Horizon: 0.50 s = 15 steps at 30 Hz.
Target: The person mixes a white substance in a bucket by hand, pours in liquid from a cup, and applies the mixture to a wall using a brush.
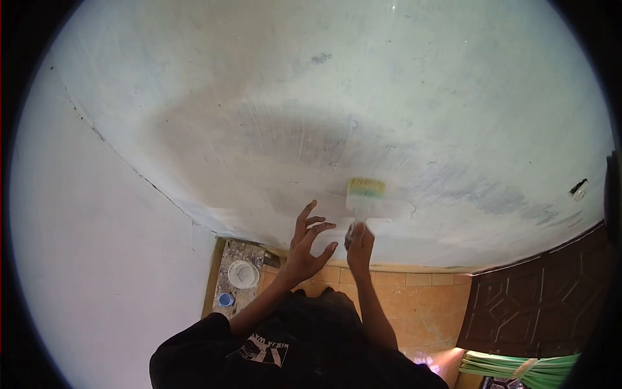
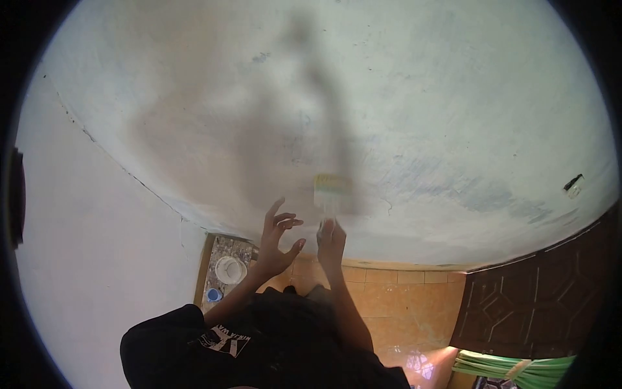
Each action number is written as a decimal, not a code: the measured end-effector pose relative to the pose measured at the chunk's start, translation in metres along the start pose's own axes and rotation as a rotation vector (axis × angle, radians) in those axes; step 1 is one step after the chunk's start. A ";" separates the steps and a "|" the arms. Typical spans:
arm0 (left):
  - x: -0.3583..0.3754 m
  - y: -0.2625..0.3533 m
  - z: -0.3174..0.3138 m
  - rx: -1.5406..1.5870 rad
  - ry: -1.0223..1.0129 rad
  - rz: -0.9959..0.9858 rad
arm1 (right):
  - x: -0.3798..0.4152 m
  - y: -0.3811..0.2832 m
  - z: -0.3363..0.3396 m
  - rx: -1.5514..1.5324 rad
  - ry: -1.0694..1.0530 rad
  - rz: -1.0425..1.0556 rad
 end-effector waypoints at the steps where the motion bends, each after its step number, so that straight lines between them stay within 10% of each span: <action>1: 0.000 -0.001 0.001 0.014 0.007 -0.002 | 0.011 -0.002 -0.002 -0.025 0.017 -0.008; 9: -0.019 -0.004 0.010 -0.068 0.041 0.008 | -0.027 -0.106 -0.036 -0.121 0.010 0.156; 15: -0.013 -0.003 0.017 -0.097 0.007 -0.024 | -0.001 -0.024 -0.009 -0.083 0.071 0.003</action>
Point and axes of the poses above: each hand's wrist, its own x-axis away from the middle knuckle, its own z-axis out of the back of the hand, y = z × x, the point moved 2 cm from there along -x, towards the middle knuckle, and after that the axes turned 12 degrees about -x, right-handed, at the moved point
